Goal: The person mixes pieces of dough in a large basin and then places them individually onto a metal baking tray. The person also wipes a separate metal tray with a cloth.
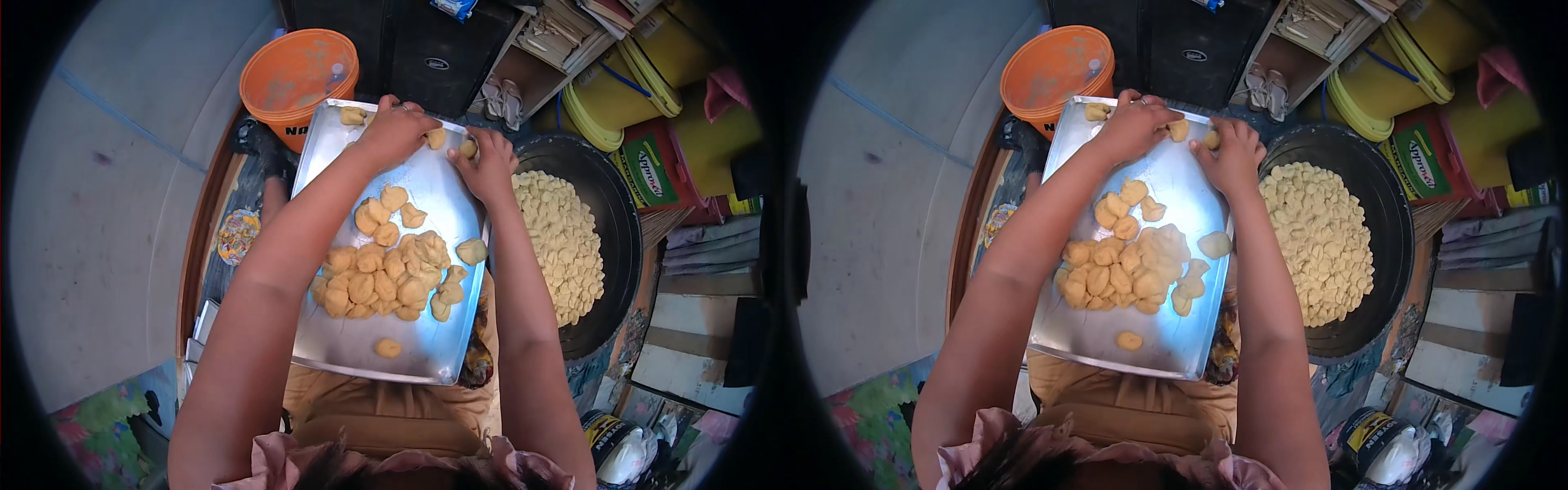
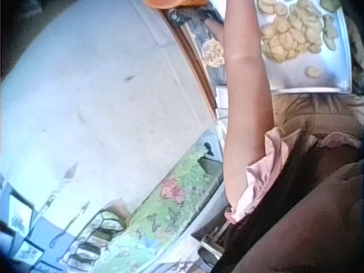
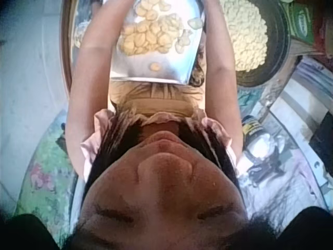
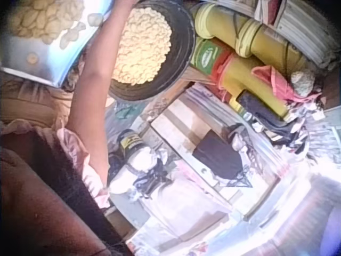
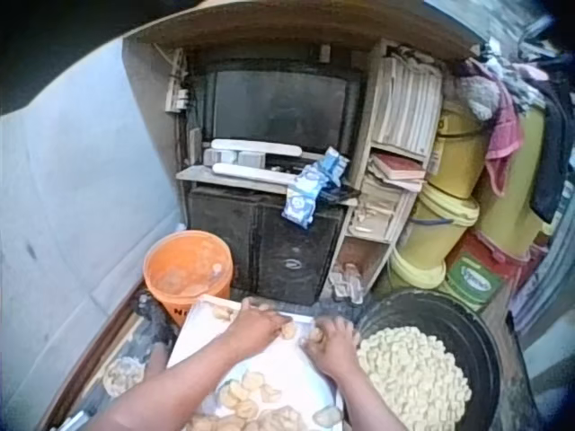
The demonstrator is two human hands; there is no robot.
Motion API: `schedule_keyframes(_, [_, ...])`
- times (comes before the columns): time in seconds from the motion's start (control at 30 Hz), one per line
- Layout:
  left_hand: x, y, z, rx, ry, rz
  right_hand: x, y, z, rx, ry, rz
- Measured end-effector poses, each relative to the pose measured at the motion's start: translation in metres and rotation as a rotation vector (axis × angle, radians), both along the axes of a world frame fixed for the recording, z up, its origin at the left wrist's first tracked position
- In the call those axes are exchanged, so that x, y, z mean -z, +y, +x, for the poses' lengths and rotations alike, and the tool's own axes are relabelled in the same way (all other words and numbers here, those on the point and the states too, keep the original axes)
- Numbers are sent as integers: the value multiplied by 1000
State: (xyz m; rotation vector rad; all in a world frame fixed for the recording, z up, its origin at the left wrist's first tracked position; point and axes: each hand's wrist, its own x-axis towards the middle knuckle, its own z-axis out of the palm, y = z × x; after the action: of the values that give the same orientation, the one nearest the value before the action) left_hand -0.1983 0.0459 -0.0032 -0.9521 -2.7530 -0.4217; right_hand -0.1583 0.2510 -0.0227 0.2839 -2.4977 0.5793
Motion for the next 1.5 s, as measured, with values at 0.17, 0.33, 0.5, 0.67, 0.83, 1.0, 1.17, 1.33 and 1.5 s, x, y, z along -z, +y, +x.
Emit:
schedule_keyframes(0.17, [-6,-16,10,-54,86,172,9,14,-11,-83,-284,-139])
schedule_keyframes(0.33, [-6,-26,5,-165,-17,-33,12,5,-25,-81,-368,-200])
schedule_keyframes(0.5, [-3,-27,10,-166,140,127,13,-16,-24,-195,-227,-46])
schedule_keyframes(0.67, [-10,-59,42,-301,143,243,5,-14,-24,-173,-189,5])
schedule_keyframes(0.83, [-2,-77,67,-248,-73,216,-20,3,27,-63,-274,-111])
schedule_keyframes(1.0, [10,-94,54,-265,-36,372,-34,-47,70,-462,-515,-217])
schedule_keyframes(1.17, [14,-105,51,-265,-3,442,-25,-100,24,-459,-690,75])
schedule_keyframes(1.33, [9,-104,57,-293,-12,444,-15,-120,-8,-335,-492,-265])
schedule_keyframes(1.5, [2,-98,77,-132,43,297,-16,-101,-5,-257,-587,-282])
